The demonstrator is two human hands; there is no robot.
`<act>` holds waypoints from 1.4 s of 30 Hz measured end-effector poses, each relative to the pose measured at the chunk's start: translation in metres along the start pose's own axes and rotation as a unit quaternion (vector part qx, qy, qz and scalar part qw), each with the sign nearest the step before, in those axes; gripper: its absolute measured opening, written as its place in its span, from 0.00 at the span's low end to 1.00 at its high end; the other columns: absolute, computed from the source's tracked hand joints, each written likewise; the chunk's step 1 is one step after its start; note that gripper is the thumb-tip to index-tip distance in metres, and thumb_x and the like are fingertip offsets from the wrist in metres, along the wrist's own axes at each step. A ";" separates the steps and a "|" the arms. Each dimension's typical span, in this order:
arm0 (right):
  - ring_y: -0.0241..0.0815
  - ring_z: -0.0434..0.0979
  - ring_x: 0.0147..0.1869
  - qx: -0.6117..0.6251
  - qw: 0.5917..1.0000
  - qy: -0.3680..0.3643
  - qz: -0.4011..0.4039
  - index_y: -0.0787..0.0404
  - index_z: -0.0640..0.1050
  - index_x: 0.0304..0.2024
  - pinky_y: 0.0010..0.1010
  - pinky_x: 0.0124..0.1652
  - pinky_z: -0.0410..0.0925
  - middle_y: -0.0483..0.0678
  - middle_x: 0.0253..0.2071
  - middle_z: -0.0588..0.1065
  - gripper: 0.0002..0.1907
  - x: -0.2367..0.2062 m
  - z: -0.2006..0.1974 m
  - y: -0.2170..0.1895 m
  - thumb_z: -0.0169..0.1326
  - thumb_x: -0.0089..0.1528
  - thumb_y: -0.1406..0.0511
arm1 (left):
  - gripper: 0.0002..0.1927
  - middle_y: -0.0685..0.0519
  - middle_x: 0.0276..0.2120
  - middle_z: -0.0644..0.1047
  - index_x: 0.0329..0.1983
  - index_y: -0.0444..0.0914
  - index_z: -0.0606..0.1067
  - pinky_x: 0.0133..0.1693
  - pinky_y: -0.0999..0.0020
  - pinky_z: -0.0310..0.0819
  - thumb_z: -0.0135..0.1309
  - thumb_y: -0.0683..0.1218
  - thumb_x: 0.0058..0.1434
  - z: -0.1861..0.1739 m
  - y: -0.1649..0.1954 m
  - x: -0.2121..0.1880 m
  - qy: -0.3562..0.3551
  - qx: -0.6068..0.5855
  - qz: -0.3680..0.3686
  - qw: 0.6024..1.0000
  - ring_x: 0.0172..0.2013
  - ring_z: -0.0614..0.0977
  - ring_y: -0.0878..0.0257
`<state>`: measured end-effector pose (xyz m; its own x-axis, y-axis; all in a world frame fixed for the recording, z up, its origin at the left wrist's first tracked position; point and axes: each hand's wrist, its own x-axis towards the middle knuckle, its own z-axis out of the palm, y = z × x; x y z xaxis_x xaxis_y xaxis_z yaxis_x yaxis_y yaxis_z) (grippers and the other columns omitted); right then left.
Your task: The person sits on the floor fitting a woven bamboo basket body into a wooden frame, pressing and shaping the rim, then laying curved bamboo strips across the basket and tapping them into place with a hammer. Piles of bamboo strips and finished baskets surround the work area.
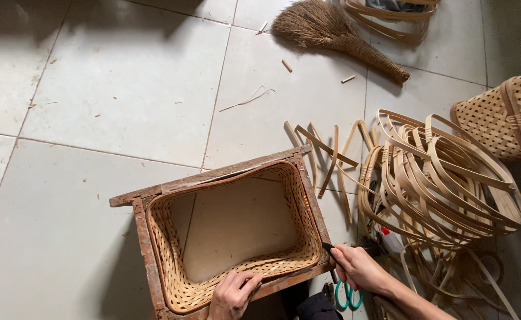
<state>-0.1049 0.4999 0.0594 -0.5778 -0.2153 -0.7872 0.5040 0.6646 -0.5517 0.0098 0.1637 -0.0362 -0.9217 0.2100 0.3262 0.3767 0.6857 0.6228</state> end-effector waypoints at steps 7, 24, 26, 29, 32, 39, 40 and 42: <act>0.33 0.68 0.11 0.044 0.997 -0.067 -0.023 0.66 0.76 0.36 0.27 0.14 0.63 0.46 0.15 0.73 0.23 0.013 -0.016 0.019 0.38 0.72 0.56 | 0.12 0.57 0.33 0.80 0.44 0.43 0.84 0.32 0.64 0.79 0.64 0.47 0.57 -0.010 0.004 0.007 -0.036 -0.029 -0.019 0.999 0.34 0.81 0.61; 0.34 0.69 0.18 0.088 0.979 0.167 -0.081 0.60 0.78 0.47 0.26 0.19 0.65 0.45 0.19 0.73 0.24 0.008 -0.005 0.027 0.34 0.70 0.53 | 0.14 0.54 0.39 0.82 0.48 0.43 0.83 0.41 0.65 0.81 0.62 0.44 0.58 -0.031 -0.018 -0.028 -0.072 -0.064 -0.117 0.989 0.40 0.83 0.60; 0.33 0.67 0.20 0.129 0.970 0.191 -0.084 0.61 0.78 0.49 0.25 0.21 0.63 0.45 0.21 0.71 0.26 0.016 -0.010 0.036 0.34 0.71 0.52 | 0.14 0.54 0.36 0.81 0.49 0.42 0.83 0.39 0.64 0.81 0.61 0.43 0.59 -0.030 -0.018 -0.027 -0.074 -0.064 -0.121 0.988 0.39 0.83 0.59; 0.34 0.65 0.21 0.173 0.958 0.212 -0.083 0.64 0.77 0.50 0.26 0.22 0.61 0.45 0.23 0.70 0.27 0.025 -0.015 0.050 0.33 0.73 0.52 | 0.13 0.53 0.34 0.80 0.49 0.42 0.83 0.37 0.63 0.80 0.62 0.43 0.59 -0.033 -0.018 -0.025 -0.086 -0.069 -0.127 0.986 0.37 0.82 0.59; 0.34 0.64 0.21 0.202 0.953 0.216 -0.071 0.64 0.77 0.50 0.26 0.22 0.60 0.46 0.24 0.69 0.28 0.029 -0.018 0.054 0.33 0.74 0.52 | 0.12 0.52 0.34 0.80 0.48 0.41 0.83 0.38 0.62 0.79 0.61 0.43 0.60 -0.039 -0.020 -0.022 -0.104 -0.079 -0.119 0.984 0.37 0.82 0.57; 0.39 0.70 0.20 -0.003 0.971 0.228 -0.078 0.61 0.75 0.45 0.32 0.22 0.65 0.47 0.25 0.77 0.17 0.043 -0.023 -0.010 0.44 0.69 0.55 | 0.09 0.52 0.46 0.82 0.48 0.43 0.80 0.51 0.64 0.80 0.60 0.46 0.65 -0.058 -0.071 0.076 -0.036 -0.045 -0.027 0.998 0.49 0.83 0.57; 0.39 0.71 0.20 -0.049 0.971 0.217 -0.090 0.60 0.74 0.44 0.32 0.22 0.66 0.47 0.25 0.76 0.16 0.050 -0.025 -0.024 0.43 0.70 0.56 | 0.11 0.49 0.49 0.80 0.49 0.42 0.80 0.54 0.60 0.78 0.60 0.46 0.63 -0.061 -0.083 0.100 -0.026 0.006 -0.042 0.999 0.51 0.81 0.55; 0.39 0.73 0.21 -0.142 0.963 0.197 -0.119 0.59 0.72 0.42 0.33 0.22 0.67 0.47 0.24 0.76 0.14 0.070 -0.033 -0.055 0.41 0.70 0.57 | 0.16 0.45 0.55 0.77 0.50 0.39 0.79 0.60 0.52 0.71 0.61 0.46 0.59 -0.061 -0.104 0.152 0.014 0.080 -0.025 0.996 0.56 0.77 0.49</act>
<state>-0.1944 0.4716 0.0440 -0.8823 -0.1336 -0.4514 0.1640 0.8115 -0.5609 -0.1635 0.0817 -0.0082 -0.9352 0.1543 0.3188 0.3082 0.7981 0.5177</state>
